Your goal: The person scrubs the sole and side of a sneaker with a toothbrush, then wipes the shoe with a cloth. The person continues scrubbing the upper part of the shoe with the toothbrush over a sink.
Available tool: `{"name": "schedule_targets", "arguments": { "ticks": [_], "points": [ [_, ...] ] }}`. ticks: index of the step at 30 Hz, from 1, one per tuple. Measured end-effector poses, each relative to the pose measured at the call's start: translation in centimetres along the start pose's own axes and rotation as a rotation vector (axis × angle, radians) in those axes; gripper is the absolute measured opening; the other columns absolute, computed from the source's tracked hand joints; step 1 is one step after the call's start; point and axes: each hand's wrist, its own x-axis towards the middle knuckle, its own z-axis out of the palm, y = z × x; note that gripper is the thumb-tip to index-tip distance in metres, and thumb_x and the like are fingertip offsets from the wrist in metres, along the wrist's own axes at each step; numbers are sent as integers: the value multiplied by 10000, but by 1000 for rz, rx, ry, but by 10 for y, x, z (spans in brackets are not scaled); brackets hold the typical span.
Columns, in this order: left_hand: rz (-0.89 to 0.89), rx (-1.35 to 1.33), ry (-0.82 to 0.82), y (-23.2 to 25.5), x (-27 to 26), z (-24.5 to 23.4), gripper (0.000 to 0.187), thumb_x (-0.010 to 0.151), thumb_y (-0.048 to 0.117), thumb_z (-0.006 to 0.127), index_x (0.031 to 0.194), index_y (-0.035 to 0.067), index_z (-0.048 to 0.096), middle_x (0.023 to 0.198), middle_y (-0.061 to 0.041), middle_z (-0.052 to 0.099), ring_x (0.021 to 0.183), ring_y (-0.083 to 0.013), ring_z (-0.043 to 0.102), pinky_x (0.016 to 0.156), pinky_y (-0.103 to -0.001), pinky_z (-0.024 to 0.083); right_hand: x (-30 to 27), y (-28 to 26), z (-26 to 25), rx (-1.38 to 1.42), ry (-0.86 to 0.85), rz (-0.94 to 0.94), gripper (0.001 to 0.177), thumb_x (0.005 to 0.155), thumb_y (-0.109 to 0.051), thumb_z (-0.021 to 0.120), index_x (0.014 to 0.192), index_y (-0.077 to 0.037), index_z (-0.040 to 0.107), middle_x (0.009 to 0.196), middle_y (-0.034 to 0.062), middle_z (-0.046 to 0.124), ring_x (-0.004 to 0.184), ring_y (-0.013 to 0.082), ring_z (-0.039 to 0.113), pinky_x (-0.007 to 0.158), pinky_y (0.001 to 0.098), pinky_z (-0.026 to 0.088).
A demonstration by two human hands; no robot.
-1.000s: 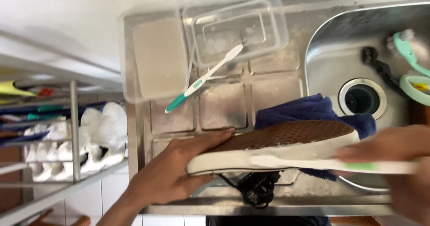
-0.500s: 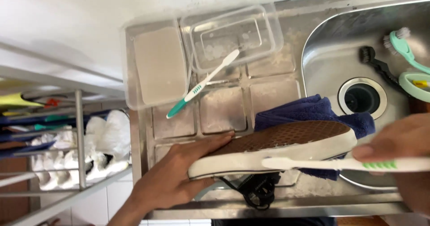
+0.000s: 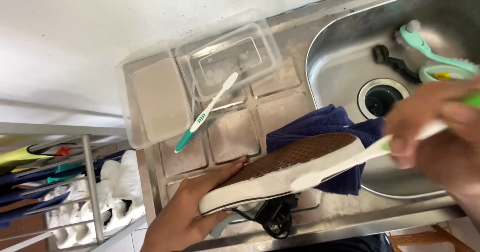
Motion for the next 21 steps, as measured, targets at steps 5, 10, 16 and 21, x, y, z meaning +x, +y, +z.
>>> {"name": "schedule_targets", "arguments": {
  "ticks": [5, 10, 16, 21],
  "points": [
    [61, -14, 16, -1, 1, 2, 651, 965, 375, 594, 1518, 59, 457, 1577, -123, 523, 1461, -288, 511, 1165, -435, 384, 15, 14, 17, 466, 91, -142, 321, 871, 106, 359, 1089, -72, 515, 636, 126, 670, 435, 218, 702, 252, 221, 594],
    [51, 5, 29, -3, -1, 3, 652, 959, 373, 624, 1513, 69, 462, 1574, -111, 528, 1457, -284, 514, 1170, -434, 379, 13, 16, 3, 403, 54, -115, 290, 975, 12, 307, 1181, -138, 446, 644, 126, 607, 387, 180, 576, 347, 227, 557],
    [37, -18, 26, -3, -1, 2, 654, 911, 247, 670, 1510, 73, 472, 1572, -104, 535, 1465, -281, 508, 1182, -435, 368, 15, 13, 13, 461, 78, -108, 237, 958, 24, 360, 1128, -109, 458, 635, 129, 626, 399, 190, 622, 293, 239, 562],
    [16, -52, 21, -3, 2, 1, 649, 938, 327, 643, 1514, 82, 471, 1580, -107, 526, 1475, -286, 495, 1183, -449, 362, 8, 40, -23, -403, -16, -618, 542, 980, -116, 753, 1448, -159, 482, 1397, 110, 373, 855, 3, 689, 778, 87, 745]
  ]
}}
